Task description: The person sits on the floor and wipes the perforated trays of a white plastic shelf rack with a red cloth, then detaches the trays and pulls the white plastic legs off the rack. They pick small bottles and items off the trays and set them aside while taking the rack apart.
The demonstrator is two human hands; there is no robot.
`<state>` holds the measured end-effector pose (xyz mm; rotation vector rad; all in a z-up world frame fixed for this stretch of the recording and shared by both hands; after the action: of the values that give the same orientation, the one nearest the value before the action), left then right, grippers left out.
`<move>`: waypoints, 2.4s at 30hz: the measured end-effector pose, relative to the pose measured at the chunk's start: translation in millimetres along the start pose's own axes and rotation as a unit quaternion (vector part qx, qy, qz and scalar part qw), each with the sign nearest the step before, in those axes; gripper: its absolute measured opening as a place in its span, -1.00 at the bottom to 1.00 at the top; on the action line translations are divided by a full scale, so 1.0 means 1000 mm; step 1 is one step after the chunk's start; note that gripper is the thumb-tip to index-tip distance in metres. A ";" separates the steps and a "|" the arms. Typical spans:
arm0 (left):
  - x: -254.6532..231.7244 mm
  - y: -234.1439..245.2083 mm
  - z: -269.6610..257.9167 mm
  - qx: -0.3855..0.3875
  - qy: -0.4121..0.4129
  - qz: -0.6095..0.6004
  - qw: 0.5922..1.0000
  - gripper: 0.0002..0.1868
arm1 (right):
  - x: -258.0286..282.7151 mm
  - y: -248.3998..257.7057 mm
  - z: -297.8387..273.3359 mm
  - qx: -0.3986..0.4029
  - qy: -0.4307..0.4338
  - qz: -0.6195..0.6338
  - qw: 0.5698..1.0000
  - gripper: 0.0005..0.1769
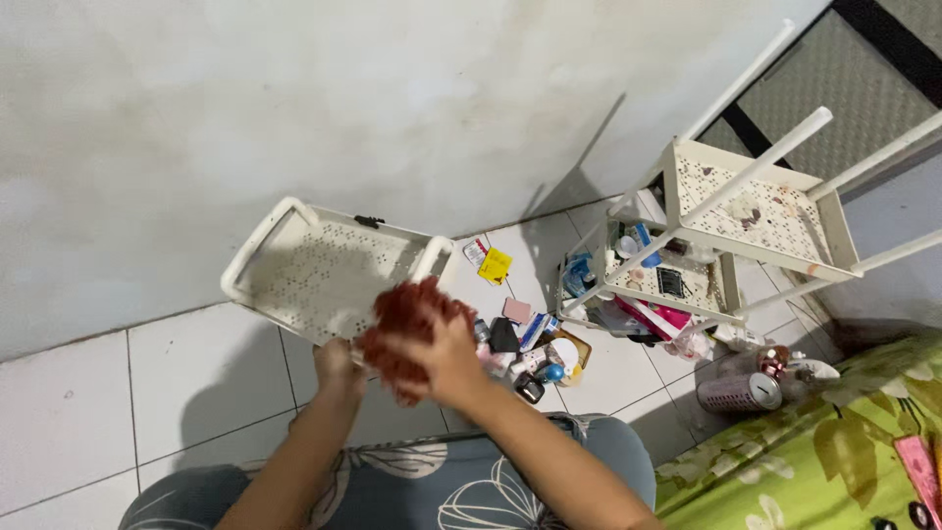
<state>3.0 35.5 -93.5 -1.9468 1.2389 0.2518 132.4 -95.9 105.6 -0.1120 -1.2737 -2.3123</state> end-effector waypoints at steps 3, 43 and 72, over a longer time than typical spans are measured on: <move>0.005 0.002 0.000 -0.008 -0.011 0.063 0.998 -0.23 | -0.050 0.005 0.001 -0.009 -0.164 0.012 0.986 -0.33; -0.013 -0.073 -0.130 0.252 -0.355 0.515 0.739 -0.55 | -0.149 0.027 -0.001 -0.237 -0.264 0.021 0.935 -0.33; -0.014 -0.127 -0.124 0.171 -0.405 0.254 0.862 -0.58 | -0.212 0.067 -0.128 -0.392 -0.373 0.348 0.766 -0.35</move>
<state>72.4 -17.7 61.6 -0.9780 1.0753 0.9426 369.2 -149.1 22.1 -1.6160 -0.2742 -1.9460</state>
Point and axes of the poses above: each hand's wrist, its own z-axis towards the middle knuckle, its own y-axis out of the back of the hand, x = y × z, the point moved 3 cm from there along z, towards the middle knuckle, and after that the axes turned 7 degrees about y, right-handed, at the moved point
